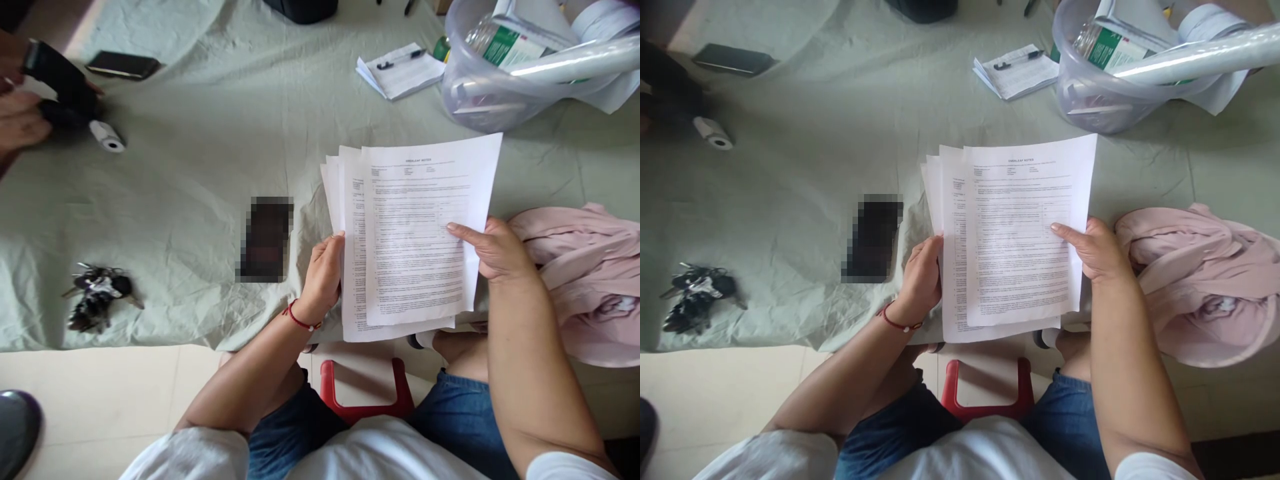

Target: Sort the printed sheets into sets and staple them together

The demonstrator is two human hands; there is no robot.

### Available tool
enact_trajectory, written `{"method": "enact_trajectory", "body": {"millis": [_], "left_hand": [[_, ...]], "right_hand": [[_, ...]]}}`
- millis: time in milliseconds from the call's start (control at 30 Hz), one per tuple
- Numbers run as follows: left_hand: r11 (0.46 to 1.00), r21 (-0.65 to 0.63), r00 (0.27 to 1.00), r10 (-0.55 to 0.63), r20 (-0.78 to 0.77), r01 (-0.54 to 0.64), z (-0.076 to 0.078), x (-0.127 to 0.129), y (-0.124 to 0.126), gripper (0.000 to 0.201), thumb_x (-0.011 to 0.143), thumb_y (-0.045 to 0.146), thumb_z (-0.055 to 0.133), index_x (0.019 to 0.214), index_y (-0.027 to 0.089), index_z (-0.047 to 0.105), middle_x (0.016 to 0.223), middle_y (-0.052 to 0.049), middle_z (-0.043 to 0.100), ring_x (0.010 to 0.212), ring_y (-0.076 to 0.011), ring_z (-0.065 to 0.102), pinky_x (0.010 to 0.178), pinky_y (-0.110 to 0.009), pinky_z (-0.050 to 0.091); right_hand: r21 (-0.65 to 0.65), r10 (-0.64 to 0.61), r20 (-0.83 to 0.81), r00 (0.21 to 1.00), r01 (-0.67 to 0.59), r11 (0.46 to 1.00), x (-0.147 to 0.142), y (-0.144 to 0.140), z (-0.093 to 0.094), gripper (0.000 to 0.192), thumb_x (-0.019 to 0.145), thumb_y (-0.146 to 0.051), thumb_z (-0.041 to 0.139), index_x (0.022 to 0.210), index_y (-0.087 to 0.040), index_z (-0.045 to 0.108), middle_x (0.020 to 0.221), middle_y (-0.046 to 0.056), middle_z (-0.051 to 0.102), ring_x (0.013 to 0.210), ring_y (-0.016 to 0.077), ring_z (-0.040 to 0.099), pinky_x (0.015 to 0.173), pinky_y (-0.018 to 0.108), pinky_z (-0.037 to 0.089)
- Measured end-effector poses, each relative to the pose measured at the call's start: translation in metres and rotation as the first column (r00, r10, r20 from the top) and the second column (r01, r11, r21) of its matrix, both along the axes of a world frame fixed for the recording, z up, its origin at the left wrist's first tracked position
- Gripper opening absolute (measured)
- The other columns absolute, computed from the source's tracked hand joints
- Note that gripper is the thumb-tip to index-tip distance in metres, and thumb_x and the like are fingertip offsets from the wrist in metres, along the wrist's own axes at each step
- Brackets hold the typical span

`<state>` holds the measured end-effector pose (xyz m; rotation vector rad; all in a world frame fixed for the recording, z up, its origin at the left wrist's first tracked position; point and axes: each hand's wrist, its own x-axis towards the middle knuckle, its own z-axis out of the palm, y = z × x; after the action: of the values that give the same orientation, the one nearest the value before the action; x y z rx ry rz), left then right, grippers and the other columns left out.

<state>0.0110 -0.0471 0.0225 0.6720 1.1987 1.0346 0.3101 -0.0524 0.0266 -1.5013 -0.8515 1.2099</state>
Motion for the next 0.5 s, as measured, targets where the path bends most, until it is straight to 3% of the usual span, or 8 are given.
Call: {"method": "enact_trajectory", "body": {"millis": [100,233,400,500], "left_hand": [[1.000,0.014,1.000,-0.012,-0.010,0.012,-0.0015,0.0004,0.0000,0.045,0.087,0.058,0.089,0.067,0.024,0.067,0.066,-0.001,0.064,0.064,-0.0173,0.059,0.059,-0.031,0.046],[0.999,0.025,0.999,-0.045,-0.004,0.045,-0.0014,-0.0004,0.0004,0.042,0.087,0.059,0.090,0.072,0.024,0.072,0.069,-0.002,0.068,0.069,-0.0198,0.063,0.061,-0.031,0.048],[0.997,0.001,0.997,-0.078,-0.002,0.078,0.0016,-0.0040,0.0017,0.042,0.089,0.058,0.091,0.071,0.024,0.073,0.067,0.000,0.065,0.060,-0.0158,0.055,0.056,-0.030,0.044],[0.996,-0.020,0.996,-0.089,0.024,0.089,0.0040,-0.0062,0.0021,0.039,0.093,0.056,0.088,0.077,0.023,0.077,0.075,-0.003,0.072,0.064,-0.0166,0.062,0.058,-0.030,0.047]], "right_hand": [[-0.033,0.046,-0.008,0.999,-0.046,0.998,-0.0016,-0.0008,-0.0011,0.050,0.063,-0.050,0.112,0.105,-0.033,0.090,0.115,0.005,0.091,0.128,0.0388,0.083,0.132,0.063,0.055],[-0.015,0.010,-0.013,1.000,-0.010,1.000,-0.0042,-0.0004,-0.0017,0.053,0.060,-0.051,0.114,0.105,-0.034,0.089,0.121,0.003,0.091,0.131,0.0388,0.082,0.132,0.064,0.054],[-0.043,0.026,-0.051,0.998,-0.028,0.999,-0.0055,-0.0014,0.0022,0.059,0.053,-0.052,0.115,0.102,-0.030,0.091,0.110,0.004,0.092,0.118,0.0371,0.086,0.126,0.060,0.060],[-0.114,0.003,-0.027,1.000,-0.006,0.993,-0.0051,-0.0059,0.0071,0.053,0.059,-0.049,0.112,0.102,-0.024,0.091,0.105,0.007,0.092,0.107,0.0363,0.087,0.115,0.057,0.066]]}}
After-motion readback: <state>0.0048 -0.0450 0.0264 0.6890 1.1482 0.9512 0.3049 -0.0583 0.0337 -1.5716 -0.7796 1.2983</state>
